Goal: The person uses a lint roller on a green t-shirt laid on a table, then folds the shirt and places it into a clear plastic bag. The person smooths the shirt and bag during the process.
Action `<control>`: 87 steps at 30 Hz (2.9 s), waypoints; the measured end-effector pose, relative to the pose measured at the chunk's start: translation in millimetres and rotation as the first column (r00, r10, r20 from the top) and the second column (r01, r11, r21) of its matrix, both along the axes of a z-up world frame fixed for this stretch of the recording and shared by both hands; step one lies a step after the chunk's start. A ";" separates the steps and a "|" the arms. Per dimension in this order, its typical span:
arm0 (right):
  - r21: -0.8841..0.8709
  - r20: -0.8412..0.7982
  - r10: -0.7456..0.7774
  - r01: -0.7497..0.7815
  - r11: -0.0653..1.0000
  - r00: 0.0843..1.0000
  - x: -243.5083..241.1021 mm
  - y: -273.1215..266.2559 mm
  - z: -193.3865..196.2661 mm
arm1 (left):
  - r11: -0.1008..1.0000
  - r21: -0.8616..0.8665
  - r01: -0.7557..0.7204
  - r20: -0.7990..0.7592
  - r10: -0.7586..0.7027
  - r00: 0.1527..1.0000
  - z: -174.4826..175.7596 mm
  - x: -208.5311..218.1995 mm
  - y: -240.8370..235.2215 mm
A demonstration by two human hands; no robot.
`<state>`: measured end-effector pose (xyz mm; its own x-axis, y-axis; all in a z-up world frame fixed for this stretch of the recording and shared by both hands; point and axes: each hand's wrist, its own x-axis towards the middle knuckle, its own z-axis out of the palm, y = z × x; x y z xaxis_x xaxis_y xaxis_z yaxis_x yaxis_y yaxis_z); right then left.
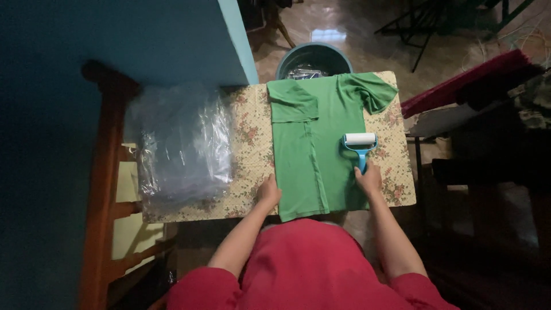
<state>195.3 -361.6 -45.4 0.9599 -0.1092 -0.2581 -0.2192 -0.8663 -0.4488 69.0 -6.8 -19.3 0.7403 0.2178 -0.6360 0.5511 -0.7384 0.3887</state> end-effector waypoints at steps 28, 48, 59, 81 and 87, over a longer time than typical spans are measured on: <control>-0.224 -0.053 0.119 -0.128 0.966 0.991 -85.8 -60.6 -30.9 | 0.952 -0.025 0.306 -0.247 -0.302 0.921 -19.4 -54.5 -15.8; 0.178 0.243 0.214 -0.260 0.949 0.946 94.9 141.8 -2.6 | 0.635 -0.316 -0.705 0.191 0.771 0.608 -23.5 127.3 60.1; -0.023 0.165 -0.433 0.442 0.896 0.886 229.6 -45.7 -47.7 | 0.675 -0.111 -0.730 0.309 0.721 0.620 -44.7 113.8 112.2; 0.469 0.620 -0.237 -0.111 0.876 0.748 235.8 30.1 -6.6 | 0.814 -0.475 0.333 0.611 0.033 0.791 45.3 282.0 -39.3; 0.405 0.423 0.130 -0.315 0.858 0.897 193.4 108.1 18.9 | 0.621 -0.727 0.293 0.399 0.035 0.916 19.9 341.7 -103.7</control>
